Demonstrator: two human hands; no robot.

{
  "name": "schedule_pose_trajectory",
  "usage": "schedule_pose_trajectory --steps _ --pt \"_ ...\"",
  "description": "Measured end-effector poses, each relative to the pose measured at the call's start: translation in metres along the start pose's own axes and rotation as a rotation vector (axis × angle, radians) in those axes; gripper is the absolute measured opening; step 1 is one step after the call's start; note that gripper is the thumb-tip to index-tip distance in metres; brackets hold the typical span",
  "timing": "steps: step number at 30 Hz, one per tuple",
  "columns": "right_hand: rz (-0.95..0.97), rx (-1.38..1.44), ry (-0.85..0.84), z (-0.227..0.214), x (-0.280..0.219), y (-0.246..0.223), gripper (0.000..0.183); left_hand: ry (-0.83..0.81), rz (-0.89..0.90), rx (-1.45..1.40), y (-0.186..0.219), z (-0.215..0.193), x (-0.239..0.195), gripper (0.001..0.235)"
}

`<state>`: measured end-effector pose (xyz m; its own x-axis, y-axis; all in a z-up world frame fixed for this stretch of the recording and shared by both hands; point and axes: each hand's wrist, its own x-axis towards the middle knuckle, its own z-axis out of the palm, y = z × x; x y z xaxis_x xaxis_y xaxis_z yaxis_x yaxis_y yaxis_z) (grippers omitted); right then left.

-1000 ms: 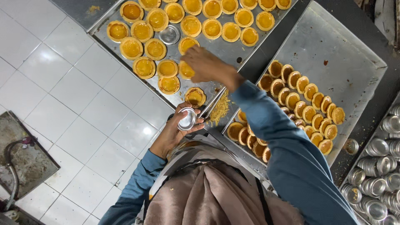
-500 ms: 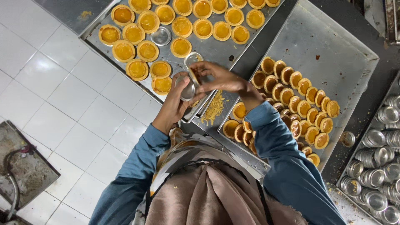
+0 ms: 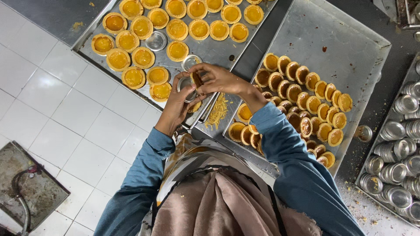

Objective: The person places small baked tarts into metal tins and then stacks them onto a tray.

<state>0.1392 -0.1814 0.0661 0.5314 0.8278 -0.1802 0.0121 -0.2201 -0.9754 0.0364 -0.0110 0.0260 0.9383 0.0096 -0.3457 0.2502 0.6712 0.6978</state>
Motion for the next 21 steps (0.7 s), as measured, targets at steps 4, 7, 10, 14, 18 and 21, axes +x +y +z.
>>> schedule_pose_trajectory --steps 4,7,10,14,18,21 --pt "0.003 -0.023 0.028 0.0 0.002 0.005 0.074 -0.013 0.032 0.009 0.0 -0.002 0.002 0.048" --pt "-0.003 -0.04 0.048 -0.001 0.002 0.009 0.072 -0.042 0.04 0.009 -0.004 -0.005 0.003 0.053" --pt "-0.051 -0.031 0.048 -0.001 -0.01 0.0 0.064 -0.066 0.042 -0.003 -0.006 -0.002 0.005 0.049" --pt "-0.026 0.025 0.021 0.0 -0.008 -0.002 0.074 0.034 0.004 0.007 -0.011 -0.006 0.009 0.047" --pt "-0.036 -0.006 0.007 0.006 -0.013 -0.022 0.083 0.084 -0.035 -0.007 -0.012 -0.017 0.02 0.048" --pt "-0.063 -0.022 0.031 0.005 -0.013 -0.01 0.084 0.081 -0.031 0.016 -0.007 -0.011 0.019 0.047"
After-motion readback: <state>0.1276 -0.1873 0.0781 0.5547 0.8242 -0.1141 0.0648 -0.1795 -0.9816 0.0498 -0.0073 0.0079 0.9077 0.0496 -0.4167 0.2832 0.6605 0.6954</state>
